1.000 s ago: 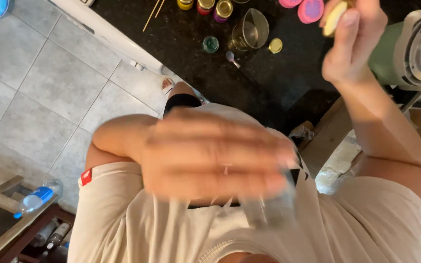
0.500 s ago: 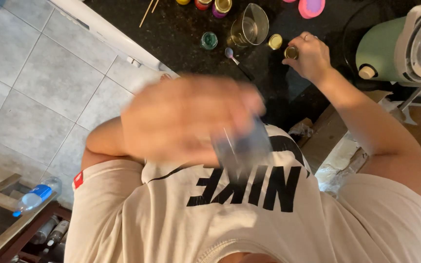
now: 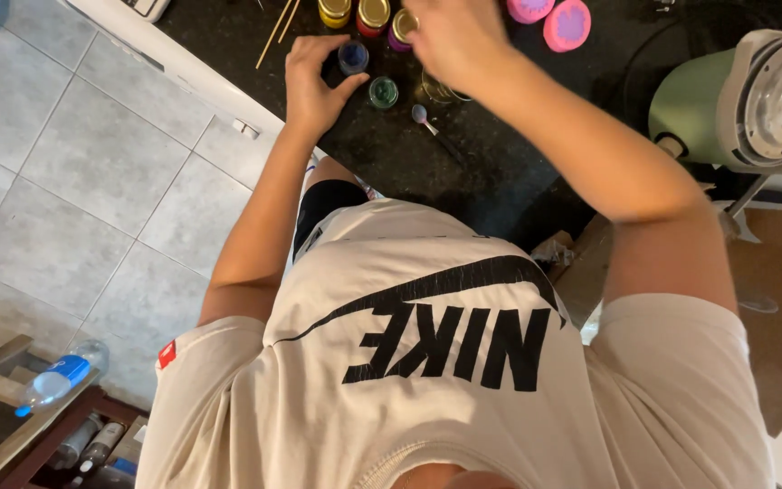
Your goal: Mixing and preparing pigments in small jars using a spatula at a workstation
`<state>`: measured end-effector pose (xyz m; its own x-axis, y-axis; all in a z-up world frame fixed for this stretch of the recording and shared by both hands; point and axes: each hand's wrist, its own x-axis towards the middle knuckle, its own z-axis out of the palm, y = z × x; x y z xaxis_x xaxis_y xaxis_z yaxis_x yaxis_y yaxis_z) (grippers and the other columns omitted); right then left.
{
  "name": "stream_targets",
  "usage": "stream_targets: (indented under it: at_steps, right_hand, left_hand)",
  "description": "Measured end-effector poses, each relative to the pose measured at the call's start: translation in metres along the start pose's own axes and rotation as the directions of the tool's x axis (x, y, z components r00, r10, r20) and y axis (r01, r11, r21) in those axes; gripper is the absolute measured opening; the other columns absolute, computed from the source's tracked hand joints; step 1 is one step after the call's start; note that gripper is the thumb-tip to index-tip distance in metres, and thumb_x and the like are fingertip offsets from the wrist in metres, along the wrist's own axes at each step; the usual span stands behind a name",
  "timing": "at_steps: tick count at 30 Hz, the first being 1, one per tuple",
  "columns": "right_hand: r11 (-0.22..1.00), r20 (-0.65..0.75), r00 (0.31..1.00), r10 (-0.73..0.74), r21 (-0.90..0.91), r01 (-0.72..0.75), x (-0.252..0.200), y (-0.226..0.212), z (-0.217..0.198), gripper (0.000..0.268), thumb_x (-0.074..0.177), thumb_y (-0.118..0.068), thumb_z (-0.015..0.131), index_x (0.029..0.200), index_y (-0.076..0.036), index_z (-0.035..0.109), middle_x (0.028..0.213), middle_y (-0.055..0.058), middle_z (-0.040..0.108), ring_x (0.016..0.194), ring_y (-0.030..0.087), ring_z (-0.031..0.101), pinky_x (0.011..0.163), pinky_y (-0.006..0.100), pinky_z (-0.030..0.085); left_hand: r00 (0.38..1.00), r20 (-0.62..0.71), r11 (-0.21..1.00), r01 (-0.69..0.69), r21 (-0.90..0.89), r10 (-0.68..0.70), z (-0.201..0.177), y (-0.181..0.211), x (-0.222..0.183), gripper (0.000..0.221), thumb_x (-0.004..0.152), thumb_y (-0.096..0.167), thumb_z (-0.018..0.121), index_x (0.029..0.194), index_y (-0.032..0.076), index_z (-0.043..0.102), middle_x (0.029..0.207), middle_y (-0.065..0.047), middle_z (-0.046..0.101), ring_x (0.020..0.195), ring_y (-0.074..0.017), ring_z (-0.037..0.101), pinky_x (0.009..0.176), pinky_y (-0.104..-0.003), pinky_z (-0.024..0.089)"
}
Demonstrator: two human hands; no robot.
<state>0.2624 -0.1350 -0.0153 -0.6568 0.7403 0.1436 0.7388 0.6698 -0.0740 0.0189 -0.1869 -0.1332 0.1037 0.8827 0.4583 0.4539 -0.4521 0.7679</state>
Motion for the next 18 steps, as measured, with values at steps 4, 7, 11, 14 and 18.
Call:
stream_targets:
  at_steps: [4, 7, 11, 14, 18]
  right_hand:
    - [0.926, 0.196, 0.977, 0.080, -0.378, 0.000, 0.025, 0.005, 0.081, 0.044, 0.086, -0.044, 0.083, 0.108, -0.009, 0.071, 0.099, 0.007, 0.068, 0.087, 0.027, 0.066, 0.052, 0.039, 0.054]
    - [0.950, 0.238, 0.958, 0.162, -0.302, -0.085, 0.028, 0.006, 0.072, 0.042, 0.084, -0.039, 0.084, 0.106, -0.006, 0.070, 0.095, 0.010, 0.070, 0.078, 0.032, 0.070, 0.050, 0.043, 0.058]
    - [0.998, 0.078, 0.995, 0.064, -0.002, -0.064, 0.027, -0.009, -0.014, 0.032, 0.093, -0.036, 0.082, 0.094, -0.009, 0.064, 0.082, 0.009, 0.067, 0.072, 0.035, 0.066, 0.059, 0.049, 0.051]
    - [0.945, 0.131, 0.991, 0.040, 0.318, -0.080, 0.027, -0.042, -0.074, 0.027, 0.099, -0.025, 0.078, 0.096, -0.006, 0.058, 0.084, 0.009, 0.066, 0.071, 0.032, 0.062, 0.061, 0.048, 0.048]
    - [0.995, -0.129, 0.988, 0.082, -0.046, -0.089, 0.014, -0.060, -0.068, 0.033, 0.107, -0.038, 0.059, 0.096, -0.008, 0.060, 0.086, 0.013, 0.064, 0.075, 0.037, 0.063, 0.060, 0.050, 0.050]
  left_hand:
    - [0.997, 0.065, 0.998, 0.023, 0.061, -0.027, 0.005, -0.007, 0.000, 0.061, 0.081, 0.031, 0.099, 0.127, 0.006, 0.068, 0.120, -0.011, 0.071, 0.110, -0.0323, 0.061, 0.095, -0.044, 0.046]
    - [0.999, 0.042, 0.999, -0.004, 0.034, 0.003, -0.016, 0.022, 0.002, 0.051, 0.086, 0.021, 0.090, 0.127, 0.002, 0.064, 0.118, -0.014, 0.068, 0.103, -0.0321, 0.061, 0.091, -0.042, 0.049]
    - [0.995, -0.039, 0.995, -0.097, -0.002, 0.097, -0.034, 0.080, 0.025, 0.035, 0.101, 0.014, 0.071, 0.128, -0.004, 0.056, 0.124, -0.020, 0.061, 0.111, -0.0384, 0.058, 0.100, -0.046, 0.048]
    - [0.999, 0.036, 0.999, -0.038, 0.004, 0.038, -0.011, 0.100, 0.044, 0.056, 0.093, 0.010, 0.074, 0.138, -0.004, 0.043, 0.133, -0.023, 0.058, 0.122, -0.0403, 0.061, 0.106, -0.048, 0.053]
    - [0.988, -0.153, 0.999, -0.022, 0.043, 0.029, 0.011, 0.117, 0.059, 0.018, 0.092, 0.014, 0.066, 0.101, 0.004, 0.054, 0.085, -0.010, 0.056, 0.074, -0.0297, 0.059, 0.062, -0.042, 0.047]
